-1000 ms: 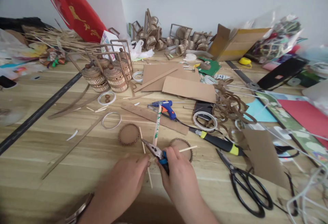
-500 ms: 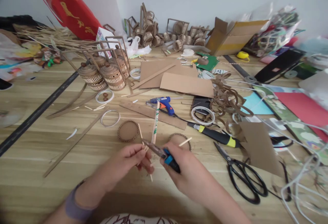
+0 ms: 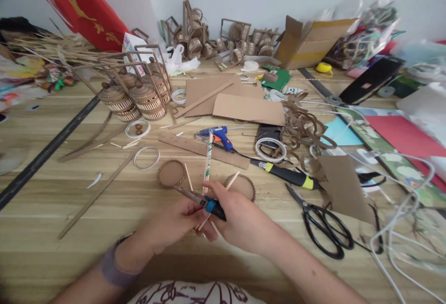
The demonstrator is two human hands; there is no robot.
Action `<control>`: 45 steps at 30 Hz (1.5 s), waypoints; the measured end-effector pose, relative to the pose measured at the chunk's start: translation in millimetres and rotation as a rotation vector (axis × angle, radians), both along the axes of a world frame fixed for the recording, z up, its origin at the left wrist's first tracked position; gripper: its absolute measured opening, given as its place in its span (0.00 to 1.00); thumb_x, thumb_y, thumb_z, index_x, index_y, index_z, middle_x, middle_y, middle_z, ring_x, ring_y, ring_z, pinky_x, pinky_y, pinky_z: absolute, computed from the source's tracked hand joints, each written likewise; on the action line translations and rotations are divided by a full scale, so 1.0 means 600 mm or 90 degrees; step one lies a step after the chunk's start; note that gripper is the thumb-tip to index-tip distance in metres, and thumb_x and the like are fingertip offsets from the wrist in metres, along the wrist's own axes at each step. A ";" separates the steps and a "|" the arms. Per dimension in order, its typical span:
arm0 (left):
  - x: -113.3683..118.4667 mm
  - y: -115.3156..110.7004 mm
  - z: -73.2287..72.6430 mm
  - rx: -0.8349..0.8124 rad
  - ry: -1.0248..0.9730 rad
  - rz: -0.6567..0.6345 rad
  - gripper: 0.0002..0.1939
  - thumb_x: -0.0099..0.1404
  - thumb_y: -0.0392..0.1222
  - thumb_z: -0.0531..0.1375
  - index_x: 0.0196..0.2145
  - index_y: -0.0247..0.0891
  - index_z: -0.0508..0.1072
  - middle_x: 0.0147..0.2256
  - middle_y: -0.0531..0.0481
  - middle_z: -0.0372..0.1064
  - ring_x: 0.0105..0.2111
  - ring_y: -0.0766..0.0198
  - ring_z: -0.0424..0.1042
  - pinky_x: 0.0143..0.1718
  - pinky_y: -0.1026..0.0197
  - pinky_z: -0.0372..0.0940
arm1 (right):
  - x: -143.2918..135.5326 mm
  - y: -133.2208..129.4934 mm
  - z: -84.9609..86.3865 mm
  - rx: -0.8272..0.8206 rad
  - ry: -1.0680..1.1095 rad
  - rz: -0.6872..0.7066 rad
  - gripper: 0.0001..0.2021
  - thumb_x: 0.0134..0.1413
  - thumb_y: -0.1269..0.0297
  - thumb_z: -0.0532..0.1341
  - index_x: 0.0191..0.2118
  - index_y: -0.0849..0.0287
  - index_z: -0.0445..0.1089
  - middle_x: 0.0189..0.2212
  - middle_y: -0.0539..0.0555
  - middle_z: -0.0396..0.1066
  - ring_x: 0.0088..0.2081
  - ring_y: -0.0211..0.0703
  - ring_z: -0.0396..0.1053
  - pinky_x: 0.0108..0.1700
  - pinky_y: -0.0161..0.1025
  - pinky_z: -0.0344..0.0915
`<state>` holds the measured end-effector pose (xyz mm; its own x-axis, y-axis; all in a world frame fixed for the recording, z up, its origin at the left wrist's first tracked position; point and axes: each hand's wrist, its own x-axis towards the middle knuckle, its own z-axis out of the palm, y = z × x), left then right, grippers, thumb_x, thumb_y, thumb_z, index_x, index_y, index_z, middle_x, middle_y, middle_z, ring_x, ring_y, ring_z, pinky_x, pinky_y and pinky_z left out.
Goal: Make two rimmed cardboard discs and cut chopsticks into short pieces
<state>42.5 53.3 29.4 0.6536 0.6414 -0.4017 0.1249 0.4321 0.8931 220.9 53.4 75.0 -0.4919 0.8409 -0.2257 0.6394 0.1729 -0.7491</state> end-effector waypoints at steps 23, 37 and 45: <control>0.032 -0.013 0.012 -0.147 -0.161 0.334 0.23 0.49 0.56 0.70 0.31 0.34 0.73 0.27 0.50 0.71 0.30 0.63 0.69 0.35 0.62 0.61 | -0.031 -0.038 -0.074 0.278 0.055 -0.195 0.25 0.48 0.73 0.62 0.54 0.54 0.58 0.49 0.60 0.60 0.53 0.53 0.65 0.53 0.53 0.67; -0.010 -0.019 0.026 0.014 0.033 0.213 0.22 0.63 0.59 0.57 0.34 0.35 0.71 0.26 0.47 0.75 0.29 0.62 0.70 0.35 0.59 0.62 | 0.053 -0.070 -0.005 -0.243 -0.001 -0.146 0.11 0.54 0.54 0.56 0.37 0.55 0.66 0.34 0.52 0.69 0.38 0.48 0.67 0.40 0.41 0.63; -0.005 -0.024 0.032 0.036 0.028 0.085 0.14 0.66 0.50 0.55 0.29 0.37 0.69 0.25 0.49 0.74 0.28 0.64 0.66 0.34 0.62 0.60 | 0.061 -0.070 -0.007 -0.415 0.068 -0.145 0.14 0.50 0.52 0.59 0.37 0.56 0.70 0.33 0.51 0.66 0.39 0.46 0.62 0.40 0.39 0.59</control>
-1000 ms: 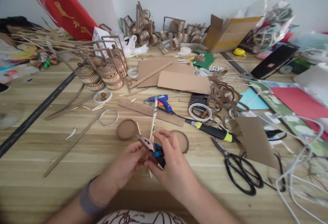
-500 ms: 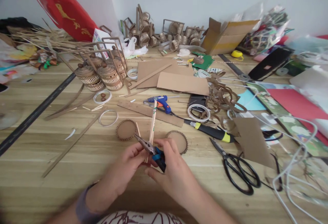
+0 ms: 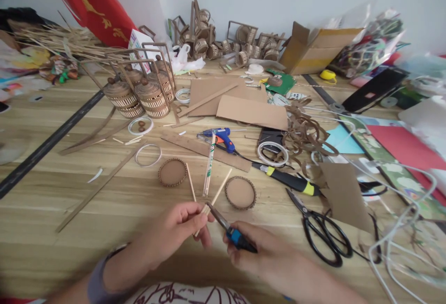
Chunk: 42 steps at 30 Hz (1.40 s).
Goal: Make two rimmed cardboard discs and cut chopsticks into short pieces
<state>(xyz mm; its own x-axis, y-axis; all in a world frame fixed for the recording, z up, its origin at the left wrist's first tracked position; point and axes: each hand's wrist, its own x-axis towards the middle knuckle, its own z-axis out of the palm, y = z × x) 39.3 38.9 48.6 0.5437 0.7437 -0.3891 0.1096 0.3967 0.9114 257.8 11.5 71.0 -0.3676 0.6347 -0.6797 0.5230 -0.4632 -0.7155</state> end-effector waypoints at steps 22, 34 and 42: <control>0.003 -0.008 -0.003 -0.043 -0.055 -0.038 0.19 0.64 0.54 0.55 0.30 0.34 0.71 0.23 0.51 0.69 0.25 0.65 0.68 0.33 0.62 0.61 | -0.031 0.027 0.012 -0.048 0.069 -0.001 0.13 0.45 0.58 0.60 0.37 0.58 0.70 0.34 0.51 0.68 0.39 0.46 0.62 0.41 0.40 0.58; 0.004 -0.006 0.002 -0.022 -0.027 -0.056 0.20 0.64 0.55 0.54 0.29 0.35 0.74 0.21 0.53 0.67 0.22 0.67 0.61 0.31 0.63 0.56 | -0.041 0.025 0.012 0.008 0.045 0.012 0.11 0.40 0.65 0.56 0.34 0.58 0.68 0.29 0.49 0.64 0.33 0.41 0.60 0.34 0.37 0.57; 0.005 -0.006 -0.004 -0.005 -0.034 -0.060 0.21 0.64 0.55 0.54 0.31 0.33 0.74 0.20 0.53 0.65 0.21 0.67 0.59 0.27 0.64 0.52 | -0.047 0.013 -0.011 0.156 -0.010 0.026 0.08 0.42 0.67 0.54 0.32 0.58 0.66 0.28 0.49 0.64 0.32 0.42 0.61 0.36 0.36 0.58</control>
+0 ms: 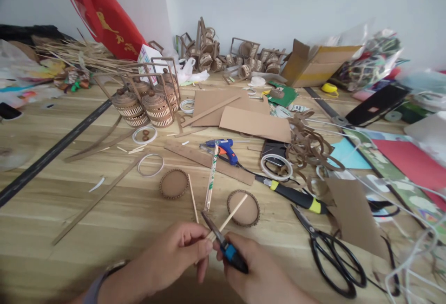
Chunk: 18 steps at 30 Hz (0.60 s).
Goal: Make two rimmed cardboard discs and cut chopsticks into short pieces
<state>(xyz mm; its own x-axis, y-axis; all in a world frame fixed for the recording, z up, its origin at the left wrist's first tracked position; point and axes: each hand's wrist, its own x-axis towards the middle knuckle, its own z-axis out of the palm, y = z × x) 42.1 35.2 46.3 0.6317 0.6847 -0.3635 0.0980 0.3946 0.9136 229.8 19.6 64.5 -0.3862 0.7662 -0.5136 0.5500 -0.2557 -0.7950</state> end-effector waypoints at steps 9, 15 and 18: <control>-0.008 -0.001 0.017 0.070 0.124 -0.026 0.20 0.69 0.55 0.49 0.32 0.36 0.69 0.22 0.53 0.67 0.25 0.65 0.64 0.31 0.64 0.57 | 0.001 0.001 0.000 -0.041 0.020 -0.001 0.11 0.43 0.64 0.56 0.36 0.57 0.67 0.30 0.50 0.65 0.34 0.43 0.61 0.37 0.36 0.59; -0.005 -0.004 0.026 0.033 0.107 -0.037 0.25 0.69 0.61 0.46 0.37 0.36 0.70 0.20 0.56 0.63 0.21 0.67 0.61 0.28 0.66 0.56 | 0.020 0.008 -0.012 -0.128 0.051 0.037 0.15 0.41 0.60 0.57 0.39 0.57 0.68 0.29 0.48 0.63 0.32 0.41 0.61 0.35 0.36 0.59; -0.003 -0.004 0.024 0.005 0.084 -0.031 0.27 0.67 0.63 0.47 0.37 0.36 0.70 0.19 0.57 0.61 0.20 0.67 0.59 0.27 0.65 0.56 | 0.024 0.008 -0.016 -0.131 0.065 0.039 0.15 0.41 0.61 0.57 0.39 0.56 0.68 0.30 0.48 0.64 0.33 0.41 0.61 0.35 0.36 0.59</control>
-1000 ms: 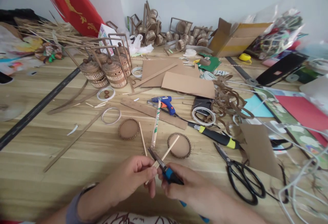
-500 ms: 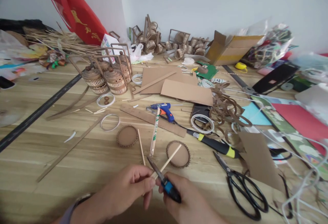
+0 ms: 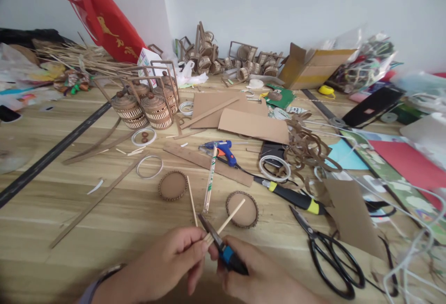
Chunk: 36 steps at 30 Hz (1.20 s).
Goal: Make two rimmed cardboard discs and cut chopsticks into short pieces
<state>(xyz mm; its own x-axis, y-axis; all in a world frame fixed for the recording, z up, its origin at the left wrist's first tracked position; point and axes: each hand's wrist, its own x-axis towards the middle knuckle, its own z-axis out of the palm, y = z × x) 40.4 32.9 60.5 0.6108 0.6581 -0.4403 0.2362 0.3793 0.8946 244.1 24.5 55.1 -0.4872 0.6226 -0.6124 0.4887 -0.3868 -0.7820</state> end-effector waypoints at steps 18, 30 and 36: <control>0.008 0.004 -0.021 -0.050 -0.072 0.048 0.27 0.62 0.65 0.52 0.33 0.36 0.70 0.18 0.59 0.56 0.18 0.70 0.55 0.24 0.65 0.53 | -0.028 -0.001 0.017 0.108 -0.045 -0.050 0.05 0.45 0.64 0.57 0.32 0.56 0.64 0.26 0.47 0.59 0.31 0.40 0.58 0.35 0.35 0.58; -0.031 0.019 0.002 0.153 0.182 0.060 0.20 0.71 0.54 0.46 0.37 0.38 0.70 0.23 0.55 0.62 0.26 0.63 0.63 0.28 0.63 0.54 | 0.006 -0.008 0.014 0.503 -0.189 -0.124 0.11 0.62 0.58 0.55 0.45 0.55 0.68 0.51 0.61 0.69 0.56 0.52 0.64 0.56 0.45 0.61; -0.010 0.000 -0.010 0.314 0.318 -0.030 0.16 0.72 0.45 0.45 0.36 0.39 0.70 0.35 0.44 0.74 0.36 0.54 0.72 0.36 0.59 0.58 | -0.032 0.008 -0.011 0.653 -0.246 -0.059 0.09 0.63 0.62 0.54 0.45 0.57 0.68 0.41 0.62 0.73 0.45 0.52 0.73 0.42 0.43 0.70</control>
<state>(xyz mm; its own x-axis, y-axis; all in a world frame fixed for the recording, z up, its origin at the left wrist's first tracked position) 34.4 33.1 54.5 0.4457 0.8312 -0.3322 0.6704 -0.0641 0.7392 224.8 29.6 48.8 -0.2990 0.9473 0.1153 0.7727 0.3113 -0.5531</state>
